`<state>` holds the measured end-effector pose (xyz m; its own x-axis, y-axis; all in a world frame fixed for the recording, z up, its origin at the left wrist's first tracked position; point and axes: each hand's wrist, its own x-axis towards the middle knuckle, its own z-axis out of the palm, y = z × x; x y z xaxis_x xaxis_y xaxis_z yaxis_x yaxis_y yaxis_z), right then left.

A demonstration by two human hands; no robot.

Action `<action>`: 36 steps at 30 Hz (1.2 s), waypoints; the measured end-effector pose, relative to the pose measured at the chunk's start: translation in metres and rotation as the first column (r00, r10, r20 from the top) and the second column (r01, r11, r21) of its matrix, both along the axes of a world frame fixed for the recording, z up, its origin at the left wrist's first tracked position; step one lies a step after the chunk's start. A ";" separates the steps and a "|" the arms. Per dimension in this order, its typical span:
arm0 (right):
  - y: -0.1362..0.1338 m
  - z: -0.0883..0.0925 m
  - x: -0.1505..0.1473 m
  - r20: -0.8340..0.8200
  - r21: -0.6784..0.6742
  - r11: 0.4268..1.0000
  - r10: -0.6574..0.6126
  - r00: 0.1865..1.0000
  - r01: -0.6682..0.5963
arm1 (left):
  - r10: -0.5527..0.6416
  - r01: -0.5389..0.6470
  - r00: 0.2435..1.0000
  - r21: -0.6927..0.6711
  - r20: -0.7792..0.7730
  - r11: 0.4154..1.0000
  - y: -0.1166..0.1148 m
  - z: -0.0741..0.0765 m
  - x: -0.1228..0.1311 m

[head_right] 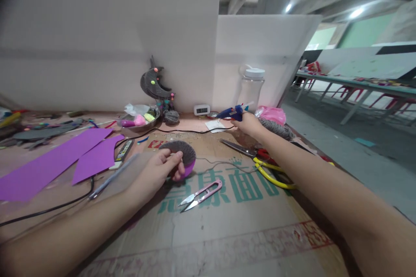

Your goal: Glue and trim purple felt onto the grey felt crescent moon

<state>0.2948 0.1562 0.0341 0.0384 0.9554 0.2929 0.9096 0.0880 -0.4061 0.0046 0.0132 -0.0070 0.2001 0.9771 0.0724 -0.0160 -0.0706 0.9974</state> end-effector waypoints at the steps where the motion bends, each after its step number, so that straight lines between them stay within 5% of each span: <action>1: -0.009 0.002 0.000 -0.018 0.004 1.000 -0.002 1.000 0.002 | -0.008 0.008 1.000 0.007 -0.004 1.000 0.000 0.000 0.000; 9: -0.092 0.005 -0.024 -0.170 -0.004 0.995 0.097 0.981 -0.099 | 0.081 -0.075 0.995 0.113 -0.051 0.991 -0.005 0.008 -0.001; 15: -0.136 -0.018 -0.040 -0.414 0.169 0.937 0.348 0.841 -0.305 | 0.077 -0.074 0.997 0.085 -0.031 0.994 -0.003 0.003 0.000; 22: -0.146 -0.022 -0.045 -0.427 0.037 0.931 0.344 0.836 -0.364 | 0.004 0.002 0.998 0.094 -0.059 0.996 -0.005 0.002 -0.001; 29: -0.153 -0.017 -0.060 -0.541 -0.030 0.933 0.286 0.791 -0.358 | 0.080 -0.065 0.993 0.162 -0.089 0.985 -0.008 0.004 -0.002; 33: -0.155 -0.016 -0.069 -0.655 -0.020 0.906 0.308 0.690 -0.423 | 0.046 -0.035 0.996 0.142 -0.075 0.989 -0.006 0.003 -0.002; 36: -0.157 -0.015 -0.074 -0.708 0.065 0.938 0.285 0.646 -0.342 | 0.031 -0.026 0.998 0.082 -0.056 0.996 -0.005 0.005 -0.002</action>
<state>0.2213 -0.0012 0.0194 -0.1018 0.9651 0.2413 0.2806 0.2606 -0.9238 0.0030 0.0079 -0.0024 0.1783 0.9739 0.1408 0.0437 -0.1508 0.9876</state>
